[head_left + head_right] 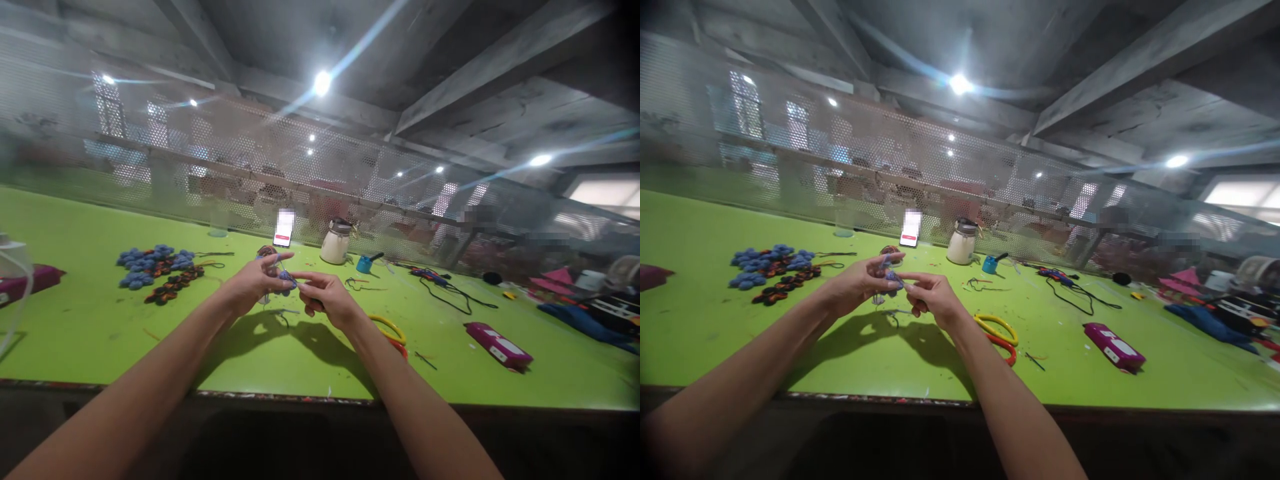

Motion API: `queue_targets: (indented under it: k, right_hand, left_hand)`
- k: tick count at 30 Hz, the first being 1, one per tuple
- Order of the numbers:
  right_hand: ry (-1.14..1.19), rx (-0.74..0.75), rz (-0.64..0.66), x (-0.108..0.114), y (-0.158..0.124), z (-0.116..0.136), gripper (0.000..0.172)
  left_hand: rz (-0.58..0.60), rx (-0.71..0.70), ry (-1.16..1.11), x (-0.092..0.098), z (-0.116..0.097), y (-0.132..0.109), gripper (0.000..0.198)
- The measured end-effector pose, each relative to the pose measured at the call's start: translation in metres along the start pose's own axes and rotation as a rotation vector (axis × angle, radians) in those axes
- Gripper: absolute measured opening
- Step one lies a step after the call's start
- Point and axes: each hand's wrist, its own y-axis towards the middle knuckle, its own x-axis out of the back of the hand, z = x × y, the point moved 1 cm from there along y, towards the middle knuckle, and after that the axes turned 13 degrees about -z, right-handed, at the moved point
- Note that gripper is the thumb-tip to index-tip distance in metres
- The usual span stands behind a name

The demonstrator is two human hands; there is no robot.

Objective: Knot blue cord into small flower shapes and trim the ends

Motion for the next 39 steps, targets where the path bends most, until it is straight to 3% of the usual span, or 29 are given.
queue_targets:
  k: [9,17,29,35,39]
  right_hand:
    - [-0.026,0.036,-0.057,-0.0038,0.0008,0.0009,0.043]
    - [-0.081,0.147,0.011,-0.0002,0.0012,-0.0001,0.036]
    - [-0.277,0.262,0.025,0.0049,0.0017,0.0044,0.027]
    - [-0.521,0.394,-0.101,0.0018,0.0013,0.001,0.02]
    - [-0.58,0.462,-0.112,0.0013,0.0019,-0.0013,0.017]
  left_hand:
    - [-0.004,0.022,-0.07,0.0001,0.0016,0.0022,0.088]
    - [0.049,0.038,-0.07,0.006,0.0028,0.0059,0.084]
    - [0.194,0.071,-0.097,0.006,0.0043,0.0026,0.092]
    - [0.071,0.086,-0.07,0.0058,0.0065,0.0074,0.095]
    - [-0.005,0.082,-0.046,0.0046,0.0076,0.0078,0.088]
